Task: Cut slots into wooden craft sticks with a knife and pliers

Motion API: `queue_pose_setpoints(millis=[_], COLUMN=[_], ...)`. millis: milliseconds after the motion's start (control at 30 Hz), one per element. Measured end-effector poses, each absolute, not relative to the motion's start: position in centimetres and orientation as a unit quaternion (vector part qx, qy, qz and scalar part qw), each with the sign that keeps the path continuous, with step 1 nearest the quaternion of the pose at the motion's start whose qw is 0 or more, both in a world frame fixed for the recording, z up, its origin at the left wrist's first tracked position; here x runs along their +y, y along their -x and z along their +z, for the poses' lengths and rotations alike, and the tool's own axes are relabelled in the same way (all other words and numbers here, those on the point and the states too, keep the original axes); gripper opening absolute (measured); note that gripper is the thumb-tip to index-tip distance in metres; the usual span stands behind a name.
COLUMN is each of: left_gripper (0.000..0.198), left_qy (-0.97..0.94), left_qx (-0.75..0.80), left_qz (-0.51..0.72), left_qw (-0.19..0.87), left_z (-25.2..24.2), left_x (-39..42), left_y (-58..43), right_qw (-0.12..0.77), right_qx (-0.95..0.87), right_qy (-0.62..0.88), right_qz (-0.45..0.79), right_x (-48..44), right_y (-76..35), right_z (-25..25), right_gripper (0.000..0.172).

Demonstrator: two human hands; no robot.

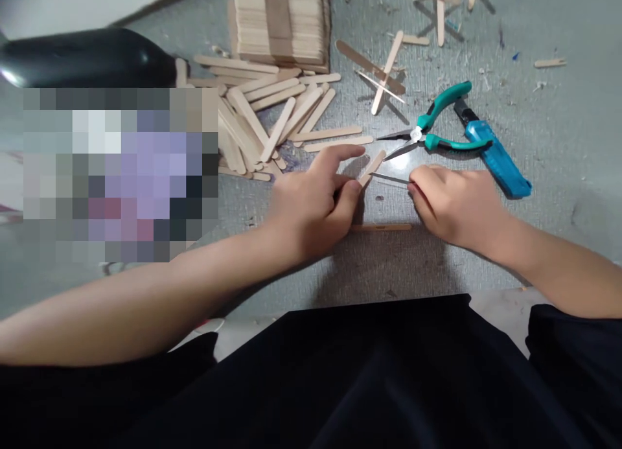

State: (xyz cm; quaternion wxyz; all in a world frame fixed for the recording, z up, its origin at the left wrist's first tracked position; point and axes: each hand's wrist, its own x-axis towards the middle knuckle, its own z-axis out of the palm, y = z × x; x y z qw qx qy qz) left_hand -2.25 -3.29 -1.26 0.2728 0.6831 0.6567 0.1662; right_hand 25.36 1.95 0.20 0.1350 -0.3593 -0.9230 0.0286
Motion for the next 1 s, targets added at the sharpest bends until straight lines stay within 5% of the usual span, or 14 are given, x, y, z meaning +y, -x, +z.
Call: queue_pose_setpoints(millis=[300, 700, 1000], left_gripper=[0.035, 0.034, 0.032], left_qy=[-0.684, -0.677, -0.743], left_qx=[0.647, 0.63, 0.596], left_qz=[0.187, 0.263, 0.162], left_qw=[0.282, 0.276, 0.259], left_z=[-0.6, -0.6, -1.7], left_x=[-3.2, -2.8, -2.3], left_y=[2.1, 2.9, 2.7], right_qw=[0.141, 0.126, 0.189], right_qx=[-0.936, -0.909, -0.91], right_qy=[0.323, 0.345, 0.309], right_qz=[0.02, 0.196, 0.201], right_x=[2.8, 5.6, 5.6], right_y=[-25.6, -27.1, -26.8], right_z=[-0.3, 0.7, -0.4], right_gripper=[0.034, 0.046, 0.042])
